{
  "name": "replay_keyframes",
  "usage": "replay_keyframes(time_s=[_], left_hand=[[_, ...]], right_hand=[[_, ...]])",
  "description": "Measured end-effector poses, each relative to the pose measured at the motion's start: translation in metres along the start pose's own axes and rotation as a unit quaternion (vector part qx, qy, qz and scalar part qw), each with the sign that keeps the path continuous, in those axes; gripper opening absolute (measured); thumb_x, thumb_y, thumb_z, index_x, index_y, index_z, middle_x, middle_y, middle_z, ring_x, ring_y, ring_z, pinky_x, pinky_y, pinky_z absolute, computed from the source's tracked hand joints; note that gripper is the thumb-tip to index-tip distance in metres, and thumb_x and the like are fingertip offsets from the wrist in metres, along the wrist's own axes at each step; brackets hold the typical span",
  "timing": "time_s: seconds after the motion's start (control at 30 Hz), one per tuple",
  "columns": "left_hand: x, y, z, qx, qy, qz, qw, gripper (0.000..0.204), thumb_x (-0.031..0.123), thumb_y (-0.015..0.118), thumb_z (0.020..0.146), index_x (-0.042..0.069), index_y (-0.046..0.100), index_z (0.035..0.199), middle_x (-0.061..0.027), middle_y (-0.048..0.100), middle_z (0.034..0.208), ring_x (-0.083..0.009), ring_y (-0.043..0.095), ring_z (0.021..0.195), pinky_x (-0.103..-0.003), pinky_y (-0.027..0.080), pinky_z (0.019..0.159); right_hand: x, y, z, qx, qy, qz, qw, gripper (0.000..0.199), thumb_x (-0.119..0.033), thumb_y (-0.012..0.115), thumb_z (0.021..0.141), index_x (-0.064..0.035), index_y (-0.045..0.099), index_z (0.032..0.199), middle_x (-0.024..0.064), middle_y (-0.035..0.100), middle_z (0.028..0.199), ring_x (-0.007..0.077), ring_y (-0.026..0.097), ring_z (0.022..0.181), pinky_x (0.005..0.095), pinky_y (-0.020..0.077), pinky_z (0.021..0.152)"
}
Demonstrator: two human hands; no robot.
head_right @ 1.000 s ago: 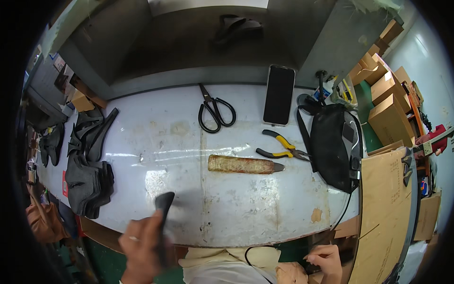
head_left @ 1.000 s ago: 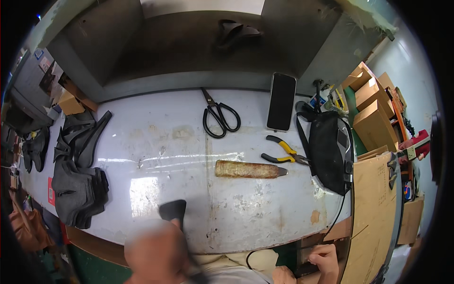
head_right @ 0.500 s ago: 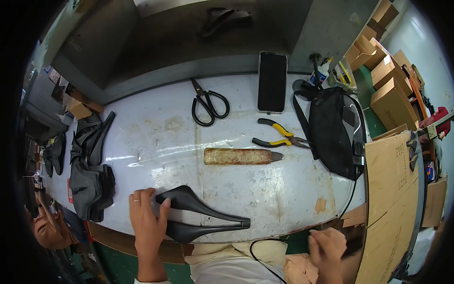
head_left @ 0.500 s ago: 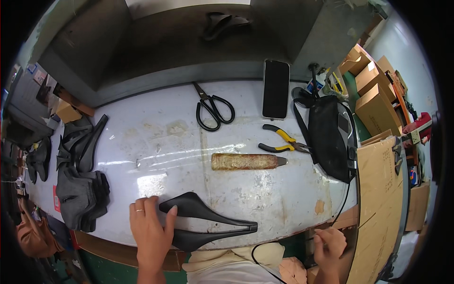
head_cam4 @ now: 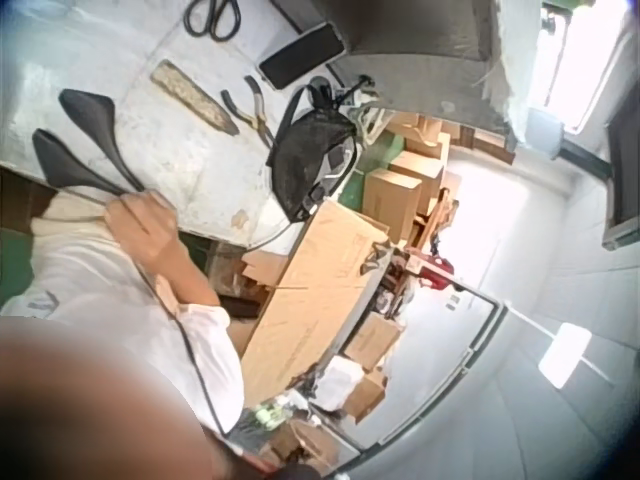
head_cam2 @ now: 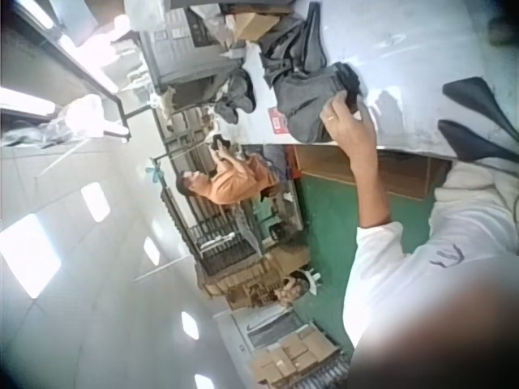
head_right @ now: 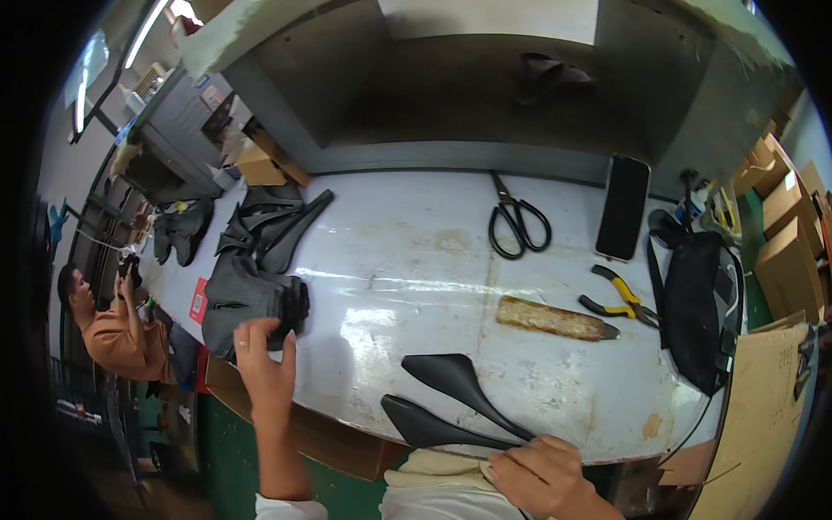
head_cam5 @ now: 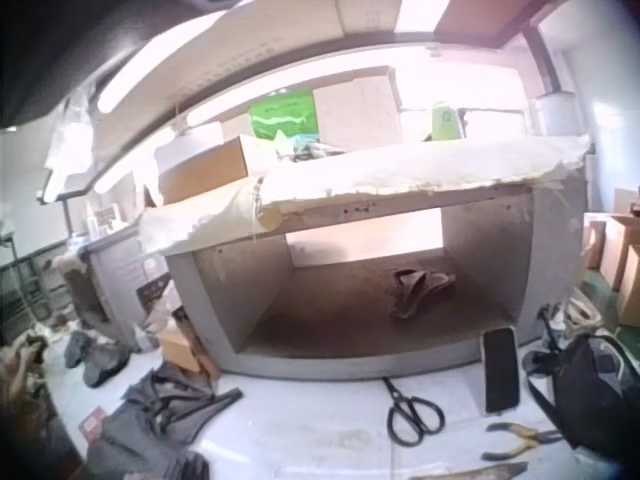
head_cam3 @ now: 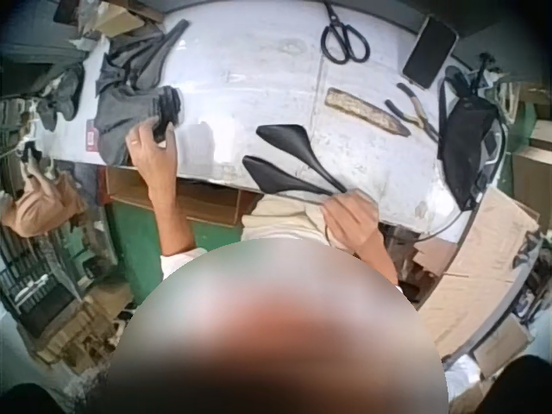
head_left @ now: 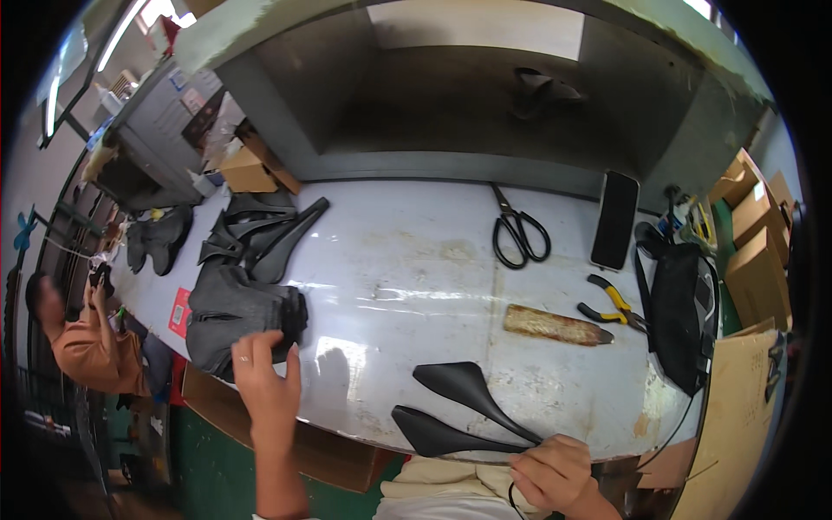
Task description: Assembling covers onto bicycle saddle bases.
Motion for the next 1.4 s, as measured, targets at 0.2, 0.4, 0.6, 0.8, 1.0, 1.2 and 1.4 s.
replay_keyframes(time_s=[0.2, 0.4, 0.6, 0.8, 1.0, 1.2, 1.4], left_hand=[[-0.061, -0.009, 0.015, -0.039, 0.099, 0.080, 0.991, 0.032, 0.008, 0.075, 0.072, 0.001, 0.059, 0.099, -0.0132, 0.059, 0.097, -0.0339, 0.056, 0.088, -0.043, 0.045, 0.078], [-0.072, -0.016, 0.023, -0.099, 0.219, 0.082, 0.967, 0.038, 0.010, 0.076, 0.067, 0.001, 0.060, 0.100, -0.0134, 0.059, 0.099, -0.0335, 0.057, 0.090, -0.043, 0.047, 0.077], [-0.079, -0.017, 0.028, -0.109, 0.249, 0.111, 0.956, 0.043, 0.015, 0.076, 0.064, 0.000, 0.060, 0.102, -0.0132, 0.059, 0.099, -0.0308, 0.058, 0.090, -0.040, 0.049, 0.076], [-0.092, -0.010, 0.036, -0.088, 0.260, 0.089, 0.957, 0.039, 0.013, 0.076, 0.062, 0.000, 0.063, 0.097, -0.0115, 0.062, 0.091, -0.0299, 0.060, 0.081, -0.039, 0.050, 0.067], [-0.103, -0.018, 0.044, -0.005, 0.170, -0.012, 0.985, 0.025, 0.004, 0.073, 0.069, 0.001, 0.064, 0.092, -0.0125, 0.063, 0.082, -0.0293, 0.060, 0.069, -0.037, 0.049, 0.060], [-0.135, -0.024, 0.043, 0.087, -0.026, -0.119, 0.989, 0.017, 0.007, 0.070, 0.082, -0.004, 0.061, 0.092, -0.0111, 0.058, 0.072, -0.0189, 0.054, 0.061, -0.031, 0.042, 0.056], [-0.188, -0.041, 0.046, 0.228, -0.157, -0.270, 0.922, 0.026, 0.021, 0.061, 0.096, -0.003, 0.064, 0.107, -0.0037, 0.066, 0.097, -0.0096, 0.060, 0.086, -0.024, 0.049, 0.079]], right_hand=[[0.000, -0.008, 0.009, 0.031, 0.017, 0.023, 0.999, 0.008, 0.004, 0.068, 0.076, 0.0044, 0.064, 0.083, 0.0150, 0.061, 0.074, 0.0291, 0.058, 0.057, 0.0361, 0.0471, 0.052], [-0.004, -0.010, 0.012, 0.018, 0.036, 0.012, 0.999, 0.012, 0.005, 0.070, 0.074, 0.0051, 0.063, 0.083, 0.0157, 0.061, 0.075, 0.0306, 0.059, 0.060, 0.0374, 0.0482, 0.054], [-0.003, -0.005, 0.012, 0.004, 0.045, 0.009, 0.999, 0.014, 0.005, 0.071, 0.074, 0.0049, 0.064, 0.086, 0.0157, 0.061, 0.076, 0.0312, 0.060, 0.061, 0.0377, 0.0482, 0.055], [-0.006, -0.005, 0.011, 0.000, 0.046, 0.006, 0.999, 0.015, 0.002, 0.073, 0.074, 0.0038, 0.064, 0.085, 0.0160, 0.061, 0.077, 0.0314, 0.059, 0.062, 0.0378, 0.0479, 0.055], [-0.002, 0.001, 0.002, -0.001, 0.070, -0.037, 0.997, 0.015, -0.002, 0.074, 0.069, -0.0014, 0.067, 0.082, 0.0072, 0.062, 0.071, 0.0211, 0.058, 0.054, 0.0316, 0.0460, 0.051], [0.011, 0.001, -0.010, -0.004, 0.081, -0.010, 0.997, 0.014, -0.002, 0.073, 0.069, -0.0014, 0.067, 0.082, 0.0072, 0.062, 0.070, 0.0217, 0.058, 0.053, 0.0324, 0.0459, 0.051], [0.012, -0.003, -0.013, 0.012, 0.087, -0.017, 0.996, 0.014, -0.002, 0.074, 0.071, -0.0009, 0.068, 0.083, 0.0069, 0.062, 0.070, 0.0221, 0.058, 0.052, 0.0322, 0.0459, 0.050]])
Point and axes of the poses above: each hand's wrist, its own z-axis towards the middle knuckle, its own y-axis out of the palm, x = y × z, the point moved 3 cm from there along z, towards the middle knuckle
